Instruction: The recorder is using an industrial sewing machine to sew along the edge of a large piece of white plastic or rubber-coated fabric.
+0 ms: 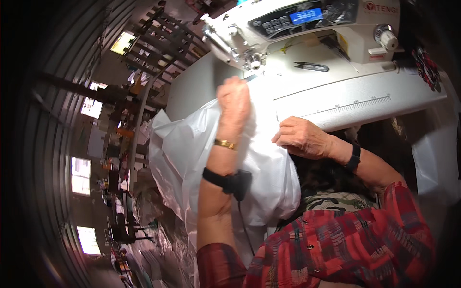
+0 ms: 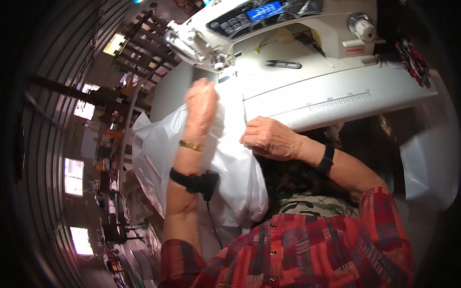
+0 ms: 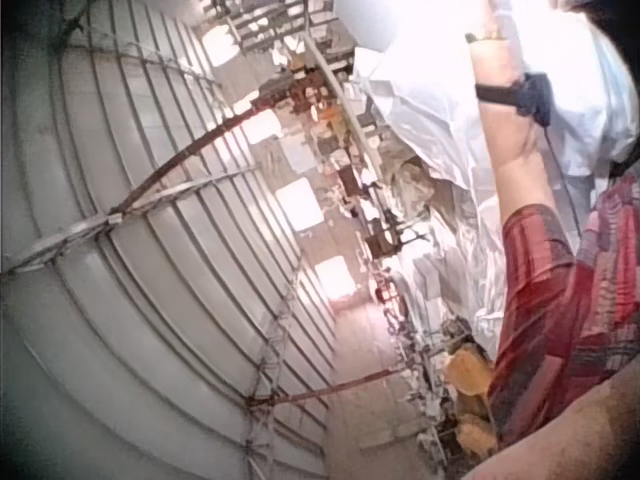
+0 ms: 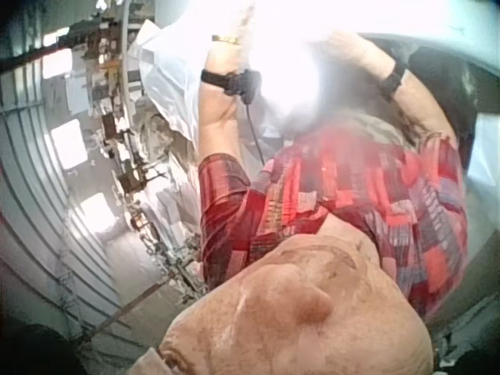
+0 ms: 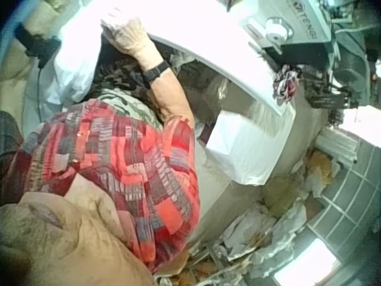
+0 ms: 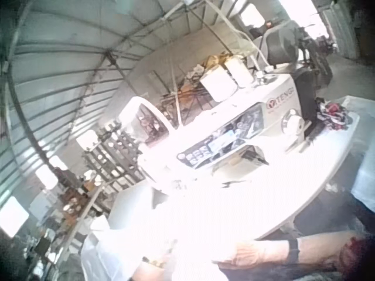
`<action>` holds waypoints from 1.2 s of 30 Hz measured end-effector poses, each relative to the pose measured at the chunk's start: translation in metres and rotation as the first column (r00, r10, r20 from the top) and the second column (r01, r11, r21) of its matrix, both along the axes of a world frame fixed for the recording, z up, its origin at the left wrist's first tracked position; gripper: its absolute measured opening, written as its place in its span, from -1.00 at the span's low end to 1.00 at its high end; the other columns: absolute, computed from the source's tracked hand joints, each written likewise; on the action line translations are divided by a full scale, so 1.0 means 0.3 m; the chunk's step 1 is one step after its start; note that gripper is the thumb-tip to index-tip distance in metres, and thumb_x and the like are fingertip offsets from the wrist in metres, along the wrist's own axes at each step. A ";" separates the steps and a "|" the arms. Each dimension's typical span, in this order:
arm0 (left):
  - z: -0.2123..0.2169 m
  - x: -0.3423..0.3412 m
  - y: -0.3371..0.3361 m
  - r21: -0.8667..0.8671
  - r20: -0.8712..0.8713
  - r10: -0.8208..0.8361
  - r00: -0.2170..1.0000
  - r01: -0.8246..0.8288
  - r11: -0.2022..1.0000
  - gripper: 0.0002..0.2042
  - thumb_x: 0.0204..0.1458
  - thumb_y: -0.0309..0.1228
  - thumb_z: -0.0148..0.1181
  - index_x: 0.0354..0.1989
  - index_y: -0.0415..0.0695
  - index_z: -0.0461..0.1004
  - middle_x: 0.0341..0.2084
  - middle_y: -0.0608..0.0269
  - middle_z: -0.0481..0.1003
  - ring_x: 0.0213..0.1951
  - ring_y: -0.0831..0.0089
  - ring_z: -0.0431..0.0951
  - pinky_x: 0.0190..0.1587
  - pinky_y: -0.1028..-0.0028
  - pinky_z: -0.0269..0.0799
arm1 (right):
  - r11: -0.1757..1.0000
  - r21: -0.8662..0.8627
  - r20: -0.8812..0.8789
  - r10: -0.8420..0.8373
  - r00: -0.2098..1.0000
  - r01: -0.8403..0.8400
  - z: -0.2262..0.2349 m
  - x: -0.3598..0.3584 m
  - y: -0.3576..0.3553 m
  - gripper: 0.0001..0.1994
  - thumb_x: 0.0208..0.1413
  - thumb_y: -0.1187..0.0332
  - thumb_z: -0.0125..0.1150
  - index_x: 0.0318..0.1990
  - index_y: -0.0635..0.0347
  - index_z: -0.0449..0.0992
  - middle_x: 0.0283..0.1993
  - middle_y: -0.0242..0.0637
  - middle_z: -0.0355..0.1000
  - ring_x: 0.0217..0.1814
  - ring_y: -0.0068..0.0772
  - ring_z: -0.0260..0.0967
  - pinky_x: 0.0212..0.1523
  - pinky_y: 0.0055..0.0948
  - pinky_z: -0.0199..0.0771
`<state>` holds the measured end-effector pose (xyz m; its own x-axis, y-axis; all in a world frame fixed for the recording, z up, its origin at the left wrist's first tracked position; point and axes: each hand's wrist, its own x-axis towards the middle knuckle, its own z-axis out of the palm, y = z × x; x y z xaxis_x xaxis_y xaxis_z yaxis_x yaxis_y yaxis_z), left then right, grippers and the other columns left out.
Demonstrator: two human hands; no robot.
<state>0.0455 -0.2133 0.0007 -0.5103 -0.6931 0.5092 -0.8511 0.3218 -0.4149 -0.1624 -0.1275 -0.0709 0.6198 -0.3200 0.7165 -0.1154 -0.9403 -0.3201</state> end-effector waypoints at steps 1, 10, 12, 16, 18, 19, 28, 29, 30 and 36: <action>-0.023 -0.025 0.017 0.160 -0.051 0.014 0.999 -0.005 0.987 -0.96 -0.08 -0.52 0.11 -0.46 -0.19 0.48 -0.45 0.06 0.45 -0.31 0.13 0.51 -0.25 0.17 0.45 | 0.999 0.031 0.022 0.019 1.000 -0.020 0.002 -0.002 0.003 -0.93 -0.02 0.45 0.19 -0.41 0.12 0.40 -0.22 -0.39 0.50 -0.17 -0.26 0.40 -0.06 -0.31 0.38; -0.079 -0.121 -0.012 0.493 -0.409 0.179 0.895 0.051 0.869 -0.72 0.10 -0.29 0.10 -0.49 -0.29 0.50 -0.41 -0.18 0.47 -0.29 -0.04 0.51 -0.17 0.11 0.40 | 0.999 0.007 0.070 0.042 0.997 -0.042 0.006 -0.003 -0.003 -0.84 -0.14 0.43 0.24 -0.35 0.17 0.43 -0.37 -0.30 0.39 -0.25 -0.21 0.37 -0.09 -0.29 0.38; -0.073 -0.144 -0.020 0.550 -0.386 0.241 0.891 0.012 0.835 -0.66 0.09 -0.21 0.13 -0.47 -0.31 0.51 -0.39 -0.21 0.48 -0.26 -0.07 0.52 -0.16 0.09 0.41 | 1.000 0.023 0.040 0.019 0.999 -0.019 0.004 -0.002 -0.003 -0.86 -0.13 0.42 0.24 -0.39 0.16 0.42 -0.39 -0.30 0.37 -0.27 -0.22 0.37 -0.07 -0.30 0.37; -0.087 -0.165 -0.012 0.608 -0.381 0.318 0.868 -0.024 0.794 -0.54 0.01 -0.07 0.23 -0.42 -0.36 0.53 -0.31 -0.25 0.50 -0.23 -0.13 0.53 -0.14 0.08 0.44 | 1.000 0.014 0.070 0.004 0.998 -0.005 -0.002 0.006 -0.001 -0.87 -0.13 0.41 0.25 -0.41 0.15 0.41 -0.41 -0.30 0.36 -0.28 -0.23 0.36 -0.07 -0.30 0.37; -0.101 -0.166 -0.012 0.569 -0.411 0.291 0.864 -0.007 0.822 -0.51 -0.03 -0.04 0.26 -0.42 -0.37 0.53 -0.30 -0.27 0.50 -0.23 -0.13 0.53 -0.14 0.08 0.45 | 1.000 0.007 0.038 -0.010 0.999 0.009 -0.004 0.009 -0.001 -0.86 -0.12 0.40 0.25 -0.41 0.15 0.41 -0.41 -0.31 0.36 -0.29 -0.24 0.37 -0.07 -0.30 0.37; -0.108 -0.167 -0.013 0.531 -0.399 0.244 0.884 0.006 0.848 -0.52 -0.02 -0.06 0.24 -0.40 -0.38 0.53 -0.28 -0.27 0.50 -0.23 -0.13 0.54 -0.14 0.08 0.45 | 1.000 0.011 0.041 -0.013 0.999 0.012 -0.005 0.011 0.000 -0.86 -0.12 0.40 0.25 -0.41 0.15 0.41 -0.41 -0.31 0.36 -0.29 -0.24 0.37 -0.07 -0.30 0.37; -0.023 -0.207 -0.069 0.697 -0.174 0.305 0.937 -0.102 0.710 -0.62 -0.10 -0.26 0.10 -0.33 -0.43 0.55 -0.30 -0.28 0.55 -0.20 -0.08 0.59 -0.05 0.19 0.50 | 0.998 0.032 0.094 0.047 0.994 -0.050 0.004 0.006 0.000 -0.86 -0.10 0.43 0.23 -0.36 0.12 0.40 -0.42 -0.35 0.34 -0.30 -0.23 0.34 -0.20 -0.28 0.33; -0.013 -0.212 -0.067 0.693 -0.157 0.292 0.943 -0.105 0.713 -0.64 -0.11 -0.29 0.10 -0.33 -0.41 0.55 -0.31 -0.27 0.55 -0.19 -0.06 0.59 -0.05 0.20 0.50 | 0.997 0.033 0.100 0.060 0.993 -0.063 0.009 0.009 0.001 -0.86 -0.10 0.44 0.23 -0.36 0.12 0.40 -0.42 -0.35 0.34 -0.31 -0.23 0.34 -0.20 -0.28 0.33; -0.006 -0.215 -0.064 0.693 -0.134 0.285 0.949 -0.116 0.712 -0.67 -0.11 -0.32 0.10 -0.33 -0.40 0.56 -0.31 -0.25 0.56 -0.19 -0.04 0.60 -0.04 0.21 0.50 | 0.996 0.038 0.105 0.071 0.992 -0.075 0.013 0.012 0.004 -0.85 -0.11 0.45 0.23 -0.37 0.12 0.40 -0.42 -0.35 0.34 -0.31 -0.23 0.34 -0.21 -0.28 0.33; -0.026 -0.226 -0.058 0.624 -0.159 0.272 0.949 -0.117 0.773 -0.77 -0.13 -0.46 0.10 -0.34 -0.35 0.56 -0.38 -0.22 0.56 -0.24 -0.04 0.60 -0.12 0.18 0.52 | 1.000 0.028 -0.005 -0.012 1.000 0.012 0.029 0.028 0.033 -0.85 -0.11 0.47 0.23 -0.41 0.15 0.36 -0.43 -0.26 0.33 -0.33 -0.17 0.35 -0.27 -0.28 0.36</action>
